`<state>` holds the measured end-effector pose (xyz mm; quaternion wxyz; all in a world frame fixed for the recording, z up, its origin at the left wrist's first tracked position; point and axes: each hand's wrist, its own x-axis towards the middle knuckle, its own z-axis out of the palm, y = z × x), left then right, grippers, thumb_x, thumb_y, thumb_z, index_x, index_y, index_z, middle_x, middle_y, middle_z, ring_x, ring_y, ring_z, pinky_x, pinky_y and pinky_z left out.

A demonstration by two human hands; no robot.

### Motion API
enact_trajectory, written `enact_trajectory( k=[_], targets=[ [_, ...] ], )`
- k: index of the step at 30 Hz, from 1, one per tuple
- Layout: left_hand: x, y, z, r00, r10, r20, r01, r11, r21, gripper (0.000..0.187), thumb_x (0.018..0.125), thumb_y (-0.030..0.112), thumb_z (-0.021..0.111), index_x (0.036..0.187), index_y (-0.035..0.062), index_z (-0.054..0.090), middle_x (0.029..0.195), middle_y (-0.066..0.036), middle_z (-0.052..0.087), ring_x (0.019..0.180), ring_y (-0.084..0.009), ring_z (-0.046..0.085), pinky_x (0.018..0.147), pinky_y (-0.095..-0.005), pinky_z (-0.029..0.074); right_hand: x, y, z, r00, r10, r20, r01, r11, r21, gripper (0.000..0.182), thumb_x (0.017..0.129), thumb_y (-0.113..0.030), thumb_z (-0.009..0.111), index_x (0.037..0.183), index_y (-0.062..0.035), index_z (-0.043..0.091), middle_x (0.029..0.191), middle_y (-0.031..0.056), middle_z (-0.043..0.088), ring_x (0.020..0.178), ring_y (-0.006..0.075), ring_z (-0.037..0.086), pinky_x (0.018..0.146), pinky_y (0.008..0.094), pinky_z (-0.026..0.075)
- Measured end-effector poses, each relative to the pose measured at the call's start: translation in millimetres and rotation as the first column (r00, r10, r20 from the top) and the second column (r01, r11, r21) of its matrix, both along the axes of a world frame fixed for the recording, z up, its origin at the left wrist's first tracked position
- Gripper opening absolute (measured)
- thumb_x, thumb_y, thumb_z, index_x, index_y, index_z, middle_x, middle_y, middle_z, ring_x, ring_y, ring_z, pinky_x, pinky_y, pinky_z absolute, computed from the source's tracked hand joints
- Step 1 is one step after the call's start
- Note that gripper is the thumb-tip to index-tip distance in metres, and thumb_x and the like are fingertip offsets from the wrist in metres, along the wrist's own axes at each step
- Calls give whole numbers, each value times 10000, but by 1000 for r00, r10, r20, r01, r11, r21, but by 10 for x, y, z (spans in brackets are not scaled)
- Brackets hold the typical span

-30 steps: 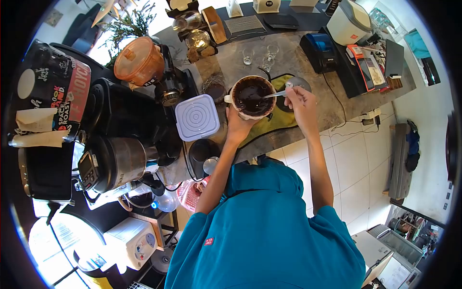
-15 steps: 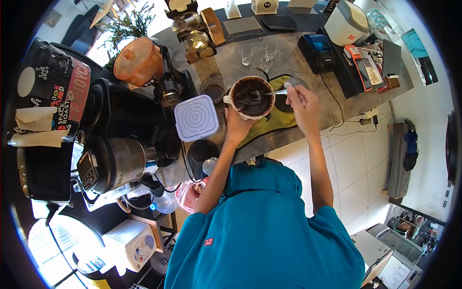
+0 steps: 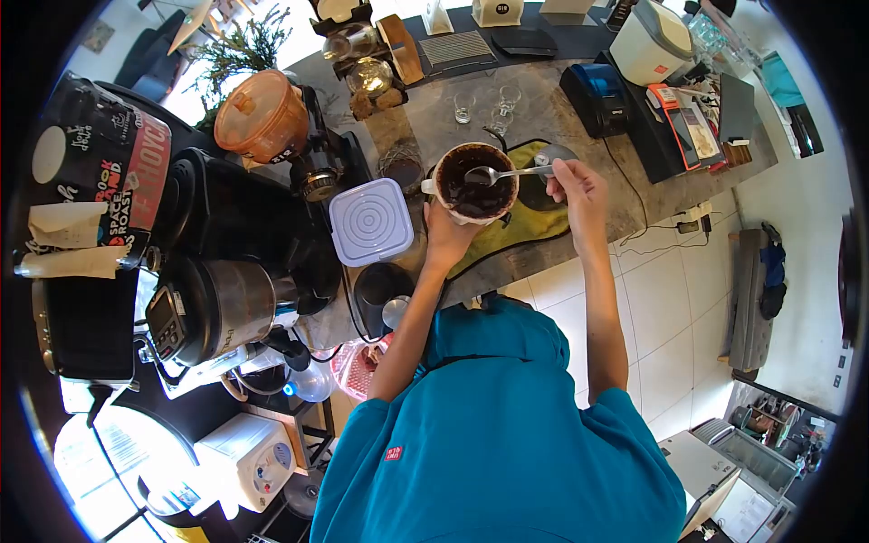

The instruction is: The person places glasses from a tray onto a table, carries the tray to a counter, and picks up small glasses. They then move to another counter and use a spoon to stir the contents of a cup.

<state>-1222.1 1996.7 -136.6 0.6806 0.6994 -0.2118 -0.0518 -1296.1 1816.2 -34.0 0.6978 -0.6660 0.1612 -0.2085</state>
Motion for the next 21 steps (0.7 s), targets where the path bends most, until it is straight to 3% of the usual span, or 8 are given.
enact_trajectory(
  k=[3,5,7,12,14,17,21],
  targets=[
    [7,11,-37,1000,-16,-11,15,1000,-15,591,641,137,870,1176,83,622,1134,-75,682,1099,-274,613,1001,-422,373,-12,16,72,999,-33,1,33,987,-155,283,971,-236,602,804,-14,658,657,-17,564,608,37,459,566,208,339],
    [16,29,-113,1000,-18,-21,19,1000,9,581,644,142,868,1170,83,628,1136,-73,681,1101,-275,612,1003,-426,369,-22,10,55,996,-69,-54,46,934,-354,288,970,-234,604,824,11,649,654,-13,555,605,39,457,558,211,334],
    [30,32,-105,1000,-9,3,9,996,93,567,649,145,863,1164,86,633,1139,-71,681,1103,-275,610,1005,-430,364,-28,84,73,996,-64,-67,37,936,-349,283,973,-224,599,812,4,642,663,-15,554,614,35,450,560,209,326],
    [13,25,-26,1000,-8,10,7,998,67,552,655,149,860,1156,86,638,1134,-70,684,1101,-275,610,1004,-428,367,-2,93,-53,994,-9,-106,-20,963,-269,278,975,-209,591,786,-10,634,664,-18,556,613,37,448,563,209,324],
    [19,32,-23,1000,-4,27,2,998,70,553,655,154,860,1156,85,638,1133,-70,685,1102,-273,611,1003,-427,370,11,68,-94,997,12,-79,-23,991,-132,282,972,-210,599,776,-7,627,650,-17,552,607,40,457,561,207,331],
    [14,28,57,999,-48,-24,48,999,14,556,653,169,864,1155,87,641,1135,-70,686,1101,-265,615,999,-418,380,-3,68,3,1000,3,-30,-5,997,-81,279,970,-208,601,761,-24,626,654,-17,560,610,37,456,559,205,326],
    [30,27,14,999,-32,-14,33,999,38,554,652,163,865,1153,83,641,1129,-74,688,1087,-257,627,985,-402,408,-28,81,159,1000,5,11,-4,991,-130,283,968,-209,604,756,-21,623,655,-17,558,610,33,452,558,202,320]
  ],
)
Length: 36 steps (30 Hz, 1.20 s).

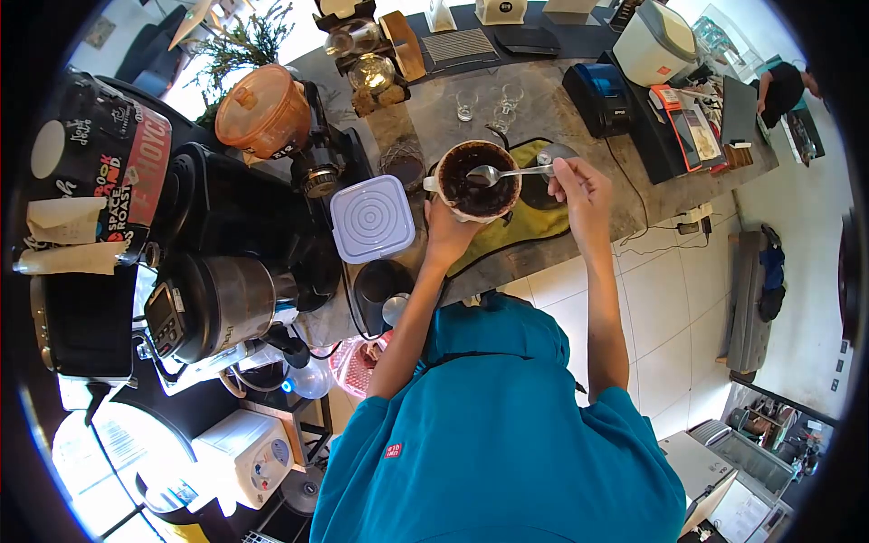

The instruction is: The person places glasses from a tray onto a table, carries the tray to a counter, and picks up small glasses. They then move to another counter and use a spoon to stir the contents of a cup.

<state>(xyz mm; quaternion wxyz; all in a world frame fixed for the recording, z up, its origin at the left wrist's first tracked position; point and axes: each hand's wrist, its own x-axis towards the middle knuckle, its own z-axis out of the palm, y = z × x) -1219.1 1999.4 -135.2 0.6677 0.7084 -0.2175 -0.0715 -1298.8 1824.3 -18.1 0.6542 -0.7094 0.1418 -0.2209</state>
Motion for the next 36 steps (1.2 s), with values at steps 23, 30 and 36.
enact_trajectory(
  k=[23,30,36],
  targets=[
    [-10,12,-8,1000,-23,-18,23,999,-24,519,644,138,867,1116,74,662,1097,-62,704,1059,-227,647,965,-370,436,46,-23,-149,996,-58,-72,48,990,-132,272,971,-191,590,767,-15,620,655,-14,549,618,29,446,567,206,318],
    [-29,21,98,996,-27,-80,25,999,-22,500,646,135,866,1102,74,669,1083,-58,713,1064,-224,646,978,-377,424,71,-7,-340,993,16,-114,-18,1000,-14,272,968,-193,590,758,-25,624,651,-24,546,605,29,434,563,207,319],
    [1,23,9,1000,-11,-2,11,999,31,516,638,135,869,1110,80,669,1084,-63,713,1066,-235,646,987,-382,413,77,-72,-289,1000,-8,-19,11,982,186,268,972,-188,593,758,-33,636,656,-10,571,598,44,467,569,206,344]
  ],
)
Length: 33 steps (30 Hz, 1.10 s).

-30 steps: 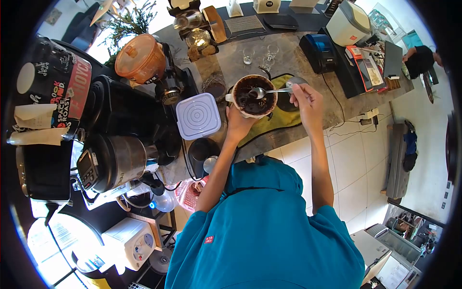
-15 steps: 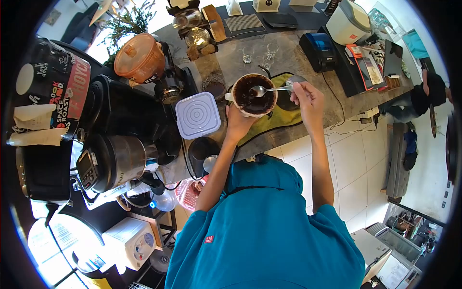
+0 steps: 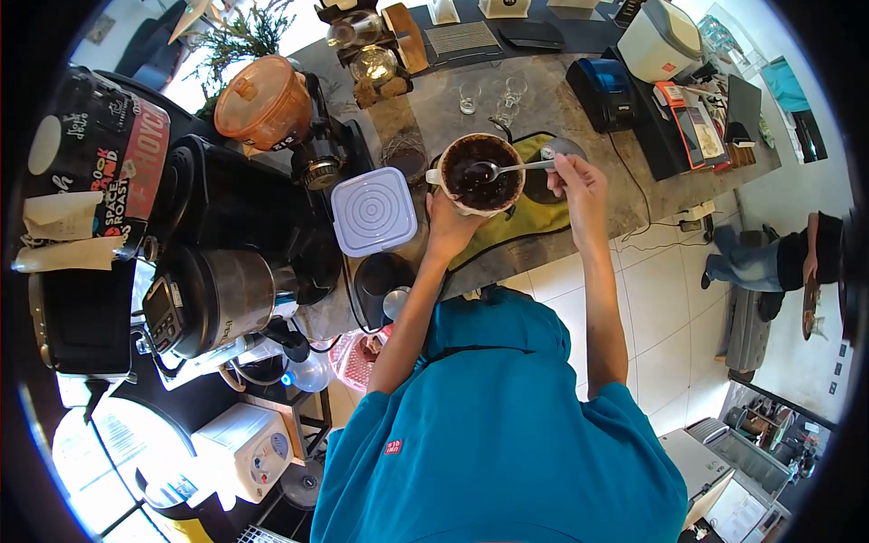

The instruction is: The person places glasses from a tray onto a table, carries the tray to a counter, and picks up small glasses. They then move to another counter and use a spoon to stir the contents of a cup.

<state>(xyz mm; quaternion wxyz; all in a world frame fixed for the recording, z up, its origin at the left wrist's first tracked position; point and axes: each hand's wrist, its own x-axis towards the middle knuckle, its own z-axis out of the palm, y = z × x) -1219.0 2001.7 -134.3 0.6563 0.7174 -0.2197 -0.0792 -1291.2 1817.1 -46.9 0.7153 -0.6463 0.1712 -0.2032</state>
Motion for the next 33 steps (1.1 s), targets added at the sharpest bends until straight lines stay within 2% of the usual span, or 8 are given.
enact_trajectory(
  k=[8,17,19,22,26,28,32,33],
  targets=[
    [-1,-28,-20,999,26,47,-28,999,33,500,647,140,860,1106,82,672,1084,-66,713,1074,-241,642,978,-390,418,-14,70,143,999,-49,3,46,899,-435,289,968,-211,599,763,-8,615,647,-24,540,599,24,434,554,209,314],
    [7,-16,16,999,17,30,-16,999,-42,468,640,100,851,1074,62,681,1048,-82,724,990,-246,681,928,-377,484,-9,-41,-1,998,49,-41,-52,995,-87,276,959,-203,611,753,-21,636,650,-12,563,602,46,463,569,209,343],
    [24,-2,14,992,-21,124,20,1000,12,524,725,35,808,1202,-1,595,1136,-96,690,1028,-180,652,921,-321,500,-5,-52,71,999,45,-26,-48,994,-99,273,958,-203,613,753,-24,637,652,-11,564,605,45,465,572,210,347],
    [36,1,-5,993,-16,121,16,1000,0,557,729,37,807,1235,2,576,1165,-101,678,1051,-179,642,934,-319,492,-7,-27,243,999,39,11,-37,988,-151,277,956,-211,620,757,-18,638,654,-10,566,611,44,472,574,211,349],
    [43,5,70,996,-44,84,42,999,29,575,724,29,809,1246,3,567,1165,-104,675,1060,-179,638,943,-327,491,41,-74,299,999,29,-42,-43,910,-413,271,951,-212,623,794,8,643,633,-6,565,570,47,470,536,228,353],
    [81,-24,-26,991,40,124,-42,999,17,571,644,91,861,1163,46,629,1129,-86,692,1050,-223,658,916,-368,506,55,2,357,999,13,-32,-30,792,-610,253,940,-205,625,839,25,654,628,37,577,558,77,497,532,264,386],
    [119,-39,-88,999,-44,3,44,990,-134,596,643,49,859,1182,30,605,1125,-87,684,1041,-205,653,921,-360,512,123,41,249,996,59,-68,-89,746,-660,276,950,-224,623,826,22,640,626,14,550,586,53,481,537,244,364],
    [115,-35,-39,998,-67,-6,65,984,-165,599,645,27,854,1186,23,598,1118,-84,683,1038,-199,650,931,-353,511,140,63,243,995,53,-79,-94,692,-715,266,939,-213,624,845,35,647,623,61,558,573,95,503,546,275,389]
  ],
)
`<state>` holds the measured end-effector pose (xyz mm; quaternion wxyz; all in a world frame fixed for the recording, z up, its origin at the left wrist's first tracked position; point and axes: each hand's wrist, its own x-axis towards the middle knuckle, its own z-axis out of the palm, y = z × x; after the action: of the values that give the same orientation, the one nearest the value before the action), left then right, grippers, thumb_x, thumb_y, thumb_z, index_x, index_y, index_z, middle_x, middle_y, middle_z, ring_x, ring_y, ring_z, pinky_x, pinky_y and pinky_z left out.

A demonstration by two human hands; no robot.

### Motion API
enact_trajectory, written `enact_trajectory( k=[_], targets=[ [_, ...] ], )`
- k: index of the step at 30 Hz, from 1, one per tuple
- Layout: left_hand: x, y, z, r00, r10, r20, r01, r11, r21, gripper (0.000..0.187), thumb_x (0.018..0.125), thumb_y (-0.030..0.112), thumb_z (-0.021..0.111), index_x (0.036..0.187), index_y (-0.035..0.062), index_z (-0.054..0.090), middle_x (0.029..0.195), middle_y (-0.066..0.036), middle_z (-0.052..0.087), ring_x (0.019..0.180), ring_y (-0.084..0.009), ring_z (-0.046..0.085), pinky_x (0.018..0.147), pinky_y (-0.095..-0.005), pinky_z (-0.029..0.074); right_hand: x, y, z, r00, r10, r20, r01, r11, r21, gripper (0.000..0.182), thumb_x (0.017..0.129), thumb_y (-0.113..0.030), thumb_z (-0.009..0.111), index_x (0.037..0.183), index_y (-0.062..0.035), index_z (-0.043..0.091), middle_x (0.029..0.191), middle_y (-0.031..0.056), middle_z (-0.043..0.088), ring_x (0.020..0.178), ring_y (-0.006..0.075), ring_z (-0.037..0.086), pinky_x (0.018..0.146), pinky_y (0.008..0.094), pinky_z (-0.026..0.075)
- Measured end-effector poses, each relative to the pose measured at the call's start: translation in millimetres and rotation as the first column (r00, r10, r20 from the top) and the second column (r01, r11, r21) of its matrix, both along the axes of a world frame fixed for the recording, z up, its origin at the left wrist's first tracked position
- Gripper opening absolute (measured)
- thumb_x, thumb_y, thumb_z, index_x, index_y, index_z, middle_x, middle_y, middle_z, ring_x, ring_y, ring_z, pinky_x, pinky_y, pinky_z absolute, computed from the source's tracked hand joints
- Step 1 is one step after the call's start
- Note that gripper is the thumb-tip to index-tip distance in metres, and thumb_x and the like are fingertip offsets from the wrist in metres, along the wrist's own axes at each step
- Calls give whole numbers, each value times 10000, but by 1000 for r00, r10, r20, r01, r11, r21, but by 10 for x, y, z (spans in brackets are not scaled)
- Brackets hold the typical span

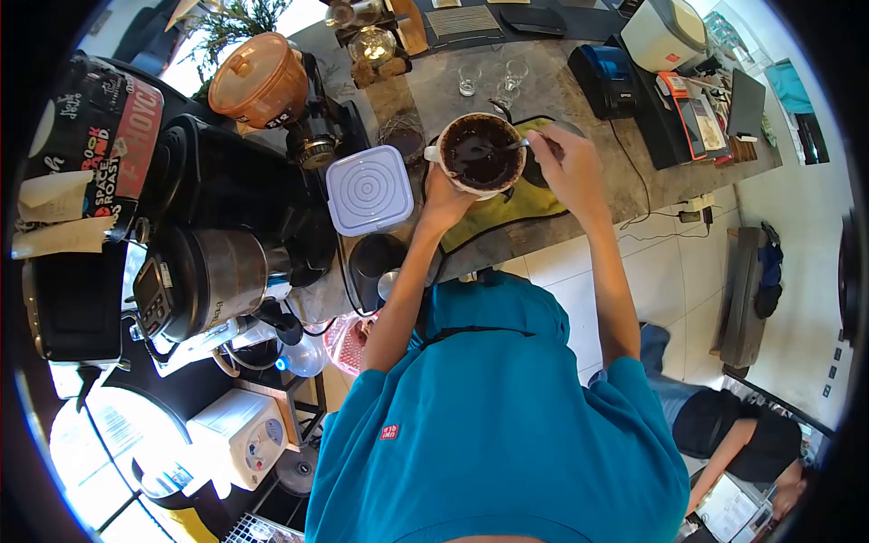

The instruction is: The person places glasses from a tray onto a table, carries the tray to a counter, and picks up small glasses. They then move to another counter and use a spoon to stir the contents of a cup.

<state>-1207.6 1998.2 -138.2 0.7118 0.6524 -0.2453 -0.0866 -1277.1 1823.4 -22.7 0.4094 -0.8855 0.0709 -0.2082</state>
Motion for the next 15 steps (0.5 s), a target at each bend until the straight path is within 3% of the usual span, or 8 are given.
enact_trajectory(
  k=[2,5,7,8,10,14,15],
  targets=[
    [-1,-3,32,1000,-24,-10,23,999,-31,602,647,6,848,1190,16,591,1111,-82,681,1035,-193,647,940,-346,510,30,-6,-23,1000,-1,-6,1,997,-77,261,927,-203,625,864,48,654,621,108,566,559,136,526,555,307,415],
    [15,-19,24,1000,12,-19,-12,999,38,606,660,2,842,1207,18,581,1126,-77,680,1039,-182,645,949,-338,509,79,-84,-112,999,16,-29,-16,1000,9,275,925,-208,626,841,53,644,609,97,551,555,126,507,544,309,398],
    [11,-31,40,997,-10,-74,8,1000,-20,611,659,0,844,1209,19,580,1139,-79,677,1047,-182,644,958,-332,507,93,-156,-146,991,41,-127,-17,983,182,290,929,-217,623,831,55,632,603,80,536,556,114,487,539,301,380],
    [11,-27,50,997,-12,-74,10,1000,-20,611,659,0,844,1209,19,580,1139,-79,677,1047,-182,644,958,-332,507,79,-170,-154,991,39,-127,-15,983,183,290,929,-217,623,831,55,632,603,80,536,556,114,487,539,301,380],
    [30,0,124,992,-74,-105,71,997,-30,622,655,2,848,1215,20,578,1150,-81,676,1052,-184,643,963,-337,507,68,-166,-98,995,53,-84,-20,936,352,293,932,-223,622,830,51,625,586,54,513,559,102,473,537,295,365],
    [2,39,210,998,-23,-55,27,997,72,632,649,7,853,1218,22,578,1153,-79,675,1050,-185,645,964,-339,507,17,-151,150,996,46,-78,-21,954,299,296,939,-235,618,829,39,618,580,68,496,553,115,469,541,301,363],
    [7,40,207,998,-27,-65,31,998,56,637,650,11,853,1223,22,576,1160,-78,674,1050,-187,645,963,-338,506,5,-117,242,999,20,-27,-15,986,164,292,936,-237,620,830,35,618,587,89,502,542,151,475,542,312,368]
  ],
)
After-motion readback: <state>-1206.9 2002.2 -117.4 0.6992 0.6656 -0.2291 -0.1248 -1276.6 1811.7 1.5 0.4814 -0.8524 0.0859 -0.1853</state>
